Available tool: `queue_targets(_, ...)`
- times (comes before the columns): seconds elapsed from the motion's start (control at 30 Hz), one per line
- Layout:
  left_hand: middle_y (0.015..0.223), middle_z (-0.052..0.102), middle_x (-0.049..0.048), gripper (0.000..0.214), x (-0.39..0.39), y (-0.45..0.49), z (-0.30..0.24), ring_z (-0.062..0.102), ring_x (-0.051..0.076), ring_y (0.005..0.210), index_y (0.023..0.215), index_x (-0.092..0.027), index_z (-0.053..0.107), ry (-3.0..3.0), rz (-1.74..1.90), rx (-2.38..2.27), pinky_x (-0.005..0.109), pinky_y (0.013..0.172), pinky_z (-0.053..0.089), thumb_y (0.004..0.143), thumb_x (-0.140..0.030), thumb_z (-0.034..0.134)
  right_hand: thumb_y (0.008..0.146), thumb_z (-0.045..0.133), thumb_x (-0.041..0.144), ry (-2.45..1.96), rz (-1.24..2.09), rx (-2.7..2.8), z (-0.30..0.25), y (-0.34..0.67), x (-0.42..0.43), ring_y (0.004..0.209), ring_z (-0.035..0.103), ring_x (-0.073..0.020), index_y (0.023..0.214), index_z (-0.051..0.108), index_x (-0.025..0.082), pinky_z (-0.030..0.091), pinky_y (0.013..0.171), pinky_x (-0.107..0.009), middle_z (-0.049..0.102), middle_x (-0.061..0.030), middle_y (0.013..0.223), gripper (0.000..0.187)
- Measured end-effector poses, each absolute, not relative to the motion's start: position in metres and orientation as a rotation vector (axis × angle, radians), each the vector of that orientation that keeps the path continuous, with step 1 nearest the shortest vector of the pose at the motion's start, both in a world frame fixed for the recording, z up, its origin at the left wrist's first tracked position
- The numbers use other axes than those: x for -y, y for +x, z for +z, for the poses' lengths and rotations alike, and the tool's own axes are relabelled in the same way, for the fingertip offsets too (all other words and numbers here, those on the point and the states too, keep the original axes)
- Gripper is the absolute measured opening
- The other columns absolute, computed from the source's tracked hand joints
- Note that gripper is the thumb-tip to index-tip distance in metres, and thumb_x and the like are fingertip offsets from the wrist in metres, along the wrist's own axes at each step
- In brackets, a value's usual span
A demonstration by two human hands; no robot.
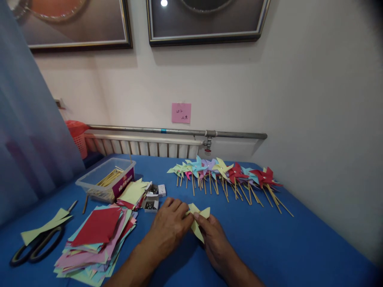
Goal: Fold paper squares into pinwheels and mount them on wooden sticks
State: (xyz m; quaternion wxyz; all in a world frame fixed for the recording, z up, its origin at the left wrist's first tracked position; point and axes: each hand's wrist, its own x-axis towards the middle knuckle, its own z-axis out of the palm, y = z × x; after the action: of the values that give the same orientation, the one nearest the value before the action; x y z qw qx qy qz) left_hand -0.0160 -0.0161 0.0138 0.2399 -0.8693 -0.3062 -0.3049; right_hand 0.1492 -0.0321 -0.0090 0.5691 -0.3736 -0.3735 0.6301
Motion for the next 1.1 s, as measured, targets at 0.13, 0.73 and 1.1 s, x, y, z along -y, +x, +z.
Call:
queue_targets(0.13,0.092,0.071,0.0063,0.012,0.015,-0.016,0.012,0.058,0.023,0.082,0.1,-0.02,0.073,-2.388,-0.869,0.849,0.039,0.076,0.037,0.103,-0.018,0.062,0.071,0.094,0.044,-0.891,1.527,0.807,-0.009,0.15,0.031,0.074,0.067,-0.0225,0.085,0.076,0.019,0.054,0.068,-0.031,0.074,-0.0028,0.075,0.034)
queue_targets(0.73,0.076,0.074,0.0044,0.044,0.007,-0.007,0.009,0.065,0.017,0.068,0.093,-0.014,0.075,-2.543,-2.661,2.461,0.027,0.068,0.047,0.056,-0.034,0.091,0.066,0.09,0.057,-1.08,1.334,1.071,-0.033,0.159,0.017,0.065,0.066,-0.0218,0.089,0.076,0.018,0.051,0.062,-0.031,0.077,-0.0044,0.074,0.048)
queue_targets(1.1,0.072,0.078,0.0065,0.042,-0.003,0.004,-0.021,0.065,0.014,0.059,0.087,-0.012,0.077,-2.405,-3.094,2.309,0.023,0.061,0.048,0.047,-0.02,0.088,0.062,0.09,0.05,-1.137,1.33,1.072,-0.028,0.157,0.018,0.061,0.06,-0.0183,0.083,0.072,0.019,0.047,0.059,-0.029,0.073,-0.0012,0.069,0.041)
